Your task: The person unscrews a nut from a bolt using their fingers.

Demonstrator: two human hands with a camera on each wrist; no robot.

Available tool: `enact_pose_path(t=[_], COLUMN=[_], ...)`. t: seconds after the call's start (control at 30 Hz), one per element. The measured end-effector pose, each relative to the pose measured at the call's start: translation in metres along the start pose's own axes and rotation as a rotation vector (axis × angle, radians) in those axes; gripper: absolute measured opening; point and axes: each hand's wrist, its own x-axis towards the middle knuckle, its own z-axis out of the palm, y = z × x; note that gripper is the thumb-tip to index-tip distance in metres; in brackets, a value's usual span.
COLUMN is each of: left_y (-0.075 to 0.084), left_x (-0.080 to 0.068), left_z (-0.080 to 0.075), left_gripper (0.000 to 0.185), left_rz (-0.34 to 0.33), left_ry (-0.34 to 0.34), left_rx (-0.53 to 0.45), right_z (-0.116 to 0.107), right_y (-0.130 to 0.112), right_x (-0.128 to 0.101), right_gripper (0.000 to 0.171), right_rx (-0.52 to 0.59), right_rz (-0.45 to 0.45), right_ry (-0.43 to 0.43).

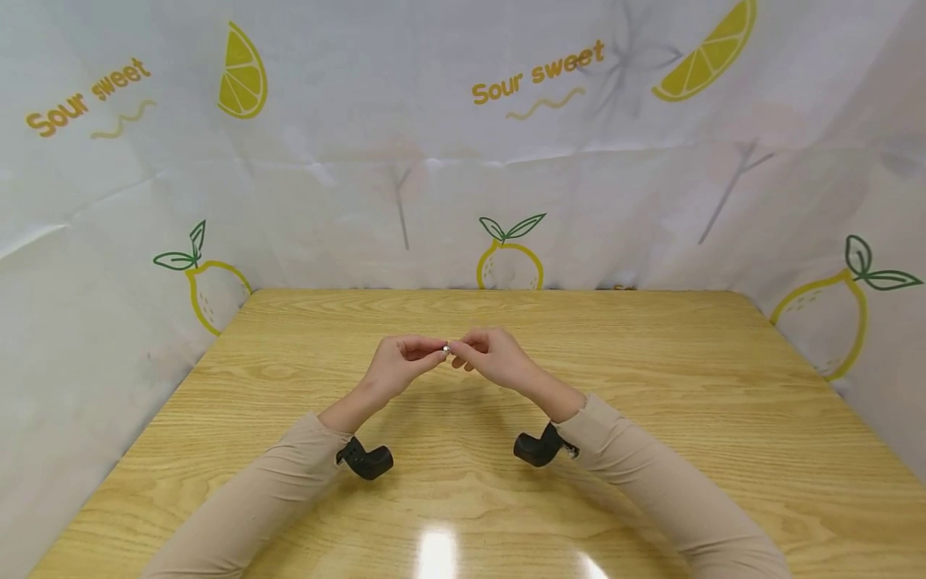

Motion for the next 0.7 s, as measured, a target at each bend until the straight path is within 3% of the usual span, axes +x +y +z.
enact_pose_path(t=[0.2, 0.47, 0.7], left_y=[-0.0007, -0.0004, 0.0007], left_x=[0.0005, 0.0010, 0.0000], left_z=[-0.0005, -0.0005, -0.0006], left_gripper=[0.024, 0.023, 0.024], left_rz=[-0.017, -0.023, -0.030], left_ry=[0.001, -0.002, -0.001], left_rx=[-0.022, -0.005, -0.024], right_z=[-0.0009, -0.0009, -0.0010], right_y=[-0.0003, 0.0002, -0.0009], right_x=[-0.0014, -0.0001, -0.0005], right_gripper=[0.034, 0.034, 0.032], right_rx=[-0.013, 0.005, -0.012], right_rz=[-0.028, 0.008, -0.037], right_ry=[0.020, 0.001, 0.022])
